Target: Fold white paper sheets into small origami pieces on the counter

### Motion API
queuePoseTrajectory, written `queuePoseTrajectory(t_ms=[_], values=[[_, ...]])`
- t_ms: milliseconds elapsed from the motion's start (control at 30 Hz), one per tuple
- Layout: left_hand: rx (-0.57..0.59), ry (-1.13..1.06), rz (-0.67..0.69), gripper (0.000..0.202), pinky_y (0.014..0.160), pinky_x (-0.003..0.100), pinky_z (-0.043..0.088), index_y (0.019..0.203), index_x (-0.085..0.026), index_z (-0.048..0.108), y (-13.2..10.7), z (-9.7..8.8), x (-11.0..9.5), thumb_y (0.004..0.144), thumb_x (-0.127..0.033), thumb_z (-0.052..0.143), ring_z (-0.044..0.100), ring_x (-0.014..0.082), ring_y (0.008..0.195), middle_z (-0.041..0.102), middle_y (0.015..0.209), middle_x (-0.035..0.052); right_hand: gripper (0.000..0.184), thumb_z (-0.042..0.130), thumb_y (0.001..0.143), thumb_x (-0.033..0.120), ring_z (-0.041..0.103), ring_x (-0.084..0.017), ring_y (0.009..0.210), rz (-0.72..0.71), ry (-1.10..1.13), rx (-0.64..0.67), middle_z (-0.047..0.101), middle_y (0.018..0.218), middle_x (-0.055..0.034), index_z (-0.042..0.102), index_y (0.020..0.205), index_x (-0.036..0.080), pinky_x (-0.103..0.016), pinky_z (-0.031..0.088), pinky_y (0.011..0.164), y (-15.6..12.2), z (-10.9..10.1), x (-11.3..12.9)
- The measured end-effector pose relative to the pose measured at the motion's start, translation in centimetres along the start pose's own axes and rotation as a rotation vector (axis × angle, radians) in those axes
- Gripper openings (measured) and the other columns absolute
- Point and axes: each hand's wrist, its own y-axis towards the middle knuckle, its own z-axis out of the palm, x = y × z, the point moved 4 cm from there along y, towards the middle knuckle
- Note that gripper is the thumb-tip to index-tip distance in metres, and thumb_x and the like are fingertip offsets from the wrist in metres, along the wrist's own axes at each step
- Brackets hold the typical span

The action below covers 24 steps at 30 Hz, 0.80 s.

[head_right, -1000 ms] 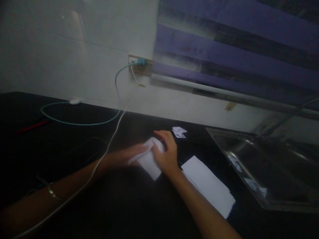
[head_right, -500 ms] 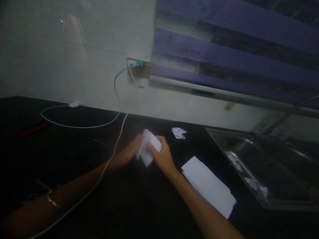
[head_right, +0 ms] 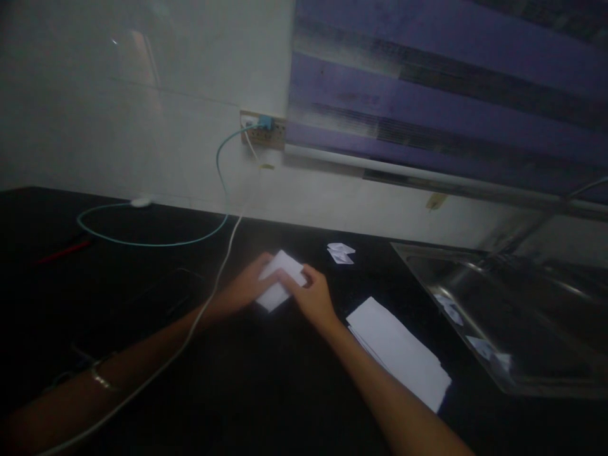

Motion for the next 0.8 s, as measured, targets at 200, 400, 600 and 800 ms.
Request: queuePoseTrajectory(t_ms=[200,400,600,800], values=[[0.037,-0.132,-0.07,0.032,0.052,0.022,0.042,0.101,-0.015,0.048,-0.7,0.1,-0.7,0.081,-0.036,0.062,0.059,0.0138,0.064,0.062,0.084,0.0048,0.037,0.071,0.068,0.052,0.051,-0.013,0.047,-0.013,-0.076,-0.09,0.058,0.054,0.0009,0.062,0.07,0.016,-0.023,0.034,0.042,0.3,-1.1,-0.6],[0.153,-0.068,-0.08,0.031,0.061,0.024,0.047,0.099,-0.011,0.064,-0.5,0.1,-0.3,0.079,-0.034,0.065,0.063,0.0166,0.073,0.068,0.088,0.0085,0.034,0.073,0.066,0.048,0.058,-0.017,0.057,-0.055,-0.11,-0.067,0.064,0.063,-0.0028,0.064,0.072,0.016,-0.025,0.04,0.047,0.5,-1.4,0.0],[0.01,-0.002,-0.003,0.029,0.062,0.024,0.049,0.099,-0.01,0.066,0.0,-0.5,-0.5,0.077,-0.028,0.067,0.065,0.0184,0.076,0.071,0.09,0.0096,0.032,0.07,0.071,0.048,0.06,-0.016,0.058,-0.008,-0.005,-0.03,0.067,0.068,-0.0042,0.065,0.076,0.017,-0.026,0.044,0.051,0.5,-1.2,-0.5],[-0.008,0.002,0.006,0.03,0.059,0.024,0.049,0.098,-0.01,0.066,-0.1,-0.7,-0.6,0.075,-0.028,0.069,0.066,0.0177,0.072,0.071,0.091,0.0102,0.031,0.068,0.075,0.043,0.054,-0.013,0.052,-0.043,-0.088,-0.027,0.062,0.058,-0.0014,0.063,0.061,0.016,-0.024,0.039,0.051,0.5,-1.4,-0.2]])
